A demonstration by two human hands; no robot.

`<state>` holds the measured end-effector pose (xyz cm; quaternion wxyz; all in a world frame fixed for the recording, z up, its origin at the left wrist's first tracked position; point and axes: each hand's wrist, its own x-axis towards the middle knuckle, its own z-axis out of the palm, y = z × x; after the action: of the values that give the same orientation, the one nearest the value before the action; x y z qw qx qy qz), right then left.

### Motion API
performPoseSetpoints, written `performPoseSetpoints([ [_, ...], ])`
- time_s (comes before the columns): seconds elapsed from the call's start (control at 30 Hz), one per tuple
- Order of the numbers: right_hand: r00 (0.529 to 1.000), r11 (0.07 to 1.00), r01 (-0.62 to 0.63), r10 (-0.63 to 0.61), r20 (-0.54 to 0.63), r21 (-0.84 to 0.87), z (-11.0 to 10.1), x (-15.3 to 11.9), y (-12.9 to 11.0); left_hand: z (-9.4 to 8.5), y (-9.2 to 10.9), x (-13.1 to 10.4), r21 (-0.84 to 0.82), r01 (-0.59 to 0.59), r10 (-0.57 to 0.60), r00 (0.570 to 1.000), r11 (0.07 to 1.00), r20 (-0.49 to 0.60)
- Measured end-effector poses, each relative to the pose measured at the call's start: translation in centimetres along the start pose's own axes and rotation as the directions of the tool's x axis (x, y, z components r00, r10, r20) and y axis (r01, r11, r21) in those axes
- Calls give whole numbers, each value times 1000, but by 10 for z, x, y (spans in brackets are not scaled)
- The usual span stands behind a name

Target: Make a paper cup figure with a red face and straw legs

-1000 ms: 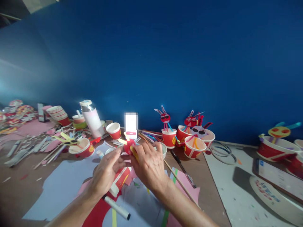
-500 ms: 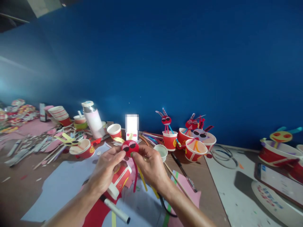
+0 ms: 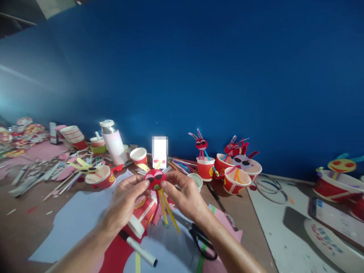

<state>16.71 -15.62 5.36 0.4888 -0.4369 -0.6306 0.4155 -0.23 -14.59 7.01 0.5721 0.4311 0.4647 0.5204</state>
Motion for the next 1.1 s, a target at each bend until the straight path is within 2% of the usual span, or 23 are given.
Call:
performPoseSetpoints([
  [0.27, 992, 995, -91, 88, -86, -31, 4, 0, 3, 0, -4, 1, -4, 12, -12, 999, 1000, 39],
  [0.67, 989, 995, -94, 97, -113, 33, 7, -2, -1, 1, -5, 0, -14, -11, 14, 979, 1000, 204],
  [0.8, 996, 997, -45, 50, -79, 66, 7, -1, 3, 0, -8, 2, 10, -2, 0, 987, 1000, 163],
  [0.93, 995, 986, -82, 89, -42, 147, 6, 0, 6, -3, -11, 5, -1, -1, 1, 990, 1000, 144],
  [1.1, 999, 997, -48, 49, -20, 64, 6, 1, 6, -4, -11, 5, 24, -2, -2, 989, 1000, 148],
])
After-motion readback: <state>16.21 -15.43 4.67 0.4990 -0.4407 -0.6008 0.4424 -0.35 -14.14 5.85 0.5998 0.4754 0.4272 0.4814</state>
